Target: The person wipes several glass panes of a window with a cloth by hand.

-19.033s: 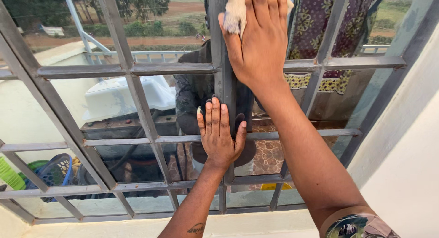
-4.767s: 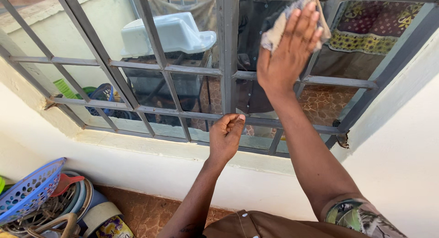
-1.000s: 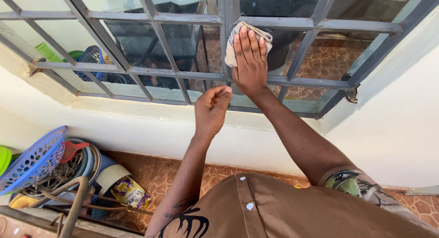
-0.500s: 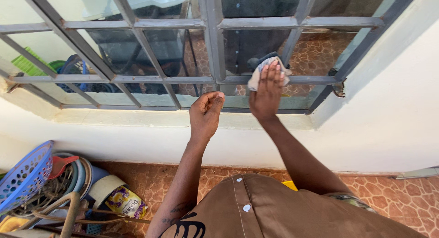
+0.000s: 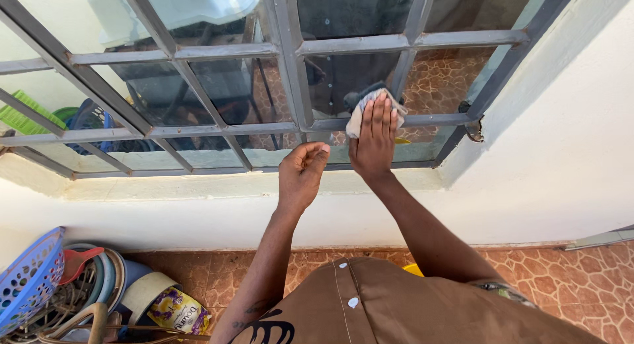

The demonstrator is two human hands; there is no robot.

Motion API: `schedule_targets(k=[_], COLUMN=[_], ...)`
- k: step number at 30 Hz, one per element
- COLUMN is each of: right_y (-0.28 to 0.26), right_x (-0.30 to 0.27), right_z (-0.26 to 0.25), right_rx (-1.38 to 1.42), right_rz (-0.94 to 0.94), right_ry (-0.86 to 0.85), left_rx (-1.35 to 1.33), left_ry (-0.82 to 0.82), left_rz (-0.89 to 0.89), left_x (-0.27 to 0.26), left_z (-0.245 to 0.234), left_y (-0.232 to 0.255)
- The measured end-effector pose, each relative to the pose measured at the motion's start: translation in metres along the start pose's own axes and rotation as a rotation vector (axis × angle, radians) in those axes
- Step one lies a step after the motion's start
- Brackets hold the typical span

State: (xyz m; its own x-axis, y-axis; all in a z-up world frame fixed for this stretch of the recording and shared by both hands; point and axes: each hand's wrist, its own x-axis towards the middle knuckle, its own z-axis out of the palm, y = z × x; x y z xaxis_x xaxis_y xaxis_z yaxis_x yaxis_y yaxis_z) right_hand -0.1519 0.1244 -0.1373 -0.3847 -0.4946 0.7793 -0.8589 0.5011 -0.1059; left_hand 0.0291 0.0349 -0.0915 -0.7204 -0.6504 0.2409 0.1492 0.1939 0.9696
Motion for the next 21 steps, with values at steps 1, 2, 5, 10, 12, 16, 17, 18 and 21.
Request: schedule_targets(k=[1,2,5,10,12,16,17,18,21], right_y=[-0.002,-0.003,0.002,0.003,-0.001,-0.01,-0.01,-0.007,0.0], right_x=[-0.003,-0.001,0.03,0.047,0.032,0.013,0.015,0.021,0.039], right_z=[0.0,-0.002,-0.006,-0.013,-0.007,0.004,0.004,0.003,0.002], right_rx=[0.031,0.062,0.004,-0.015,-0.001,0.059,0.06,0.061,0.04], right_rz=[0.01,0.02,0.057,0.104,0.101,0.083,0.074,0.073,0.112], right_ry=[-0.003,-0.006,0.009,0.026,0.019,0.041,0.04,0.037,0.037], left_rx=[0.006,0.012,-0.039,0.004,0.01,0.023,0.029,0.029,0.015], left_ry=[0.01,0.02,0.011,-0.008,-0.008,0.029,0.039,0.041,0.035], left_rz=[-0.001,-0.003,-0.012,-0.019,0.012,-0.024,-0.032,-0.035,-0.048], left_x=[0.001,0.002,0.004,0.001,0.001,-0.001,-0.001,-0.001,-0.005], left_z=[-0.002,-0.003,-0.001,0.002,-0.002,-0.015,-0.017,-0.017,-0.018], left_y=[0.0,0.0,-0.003,-0.002,-0.002,-0.001,-0.001,-0.001,-0.002])
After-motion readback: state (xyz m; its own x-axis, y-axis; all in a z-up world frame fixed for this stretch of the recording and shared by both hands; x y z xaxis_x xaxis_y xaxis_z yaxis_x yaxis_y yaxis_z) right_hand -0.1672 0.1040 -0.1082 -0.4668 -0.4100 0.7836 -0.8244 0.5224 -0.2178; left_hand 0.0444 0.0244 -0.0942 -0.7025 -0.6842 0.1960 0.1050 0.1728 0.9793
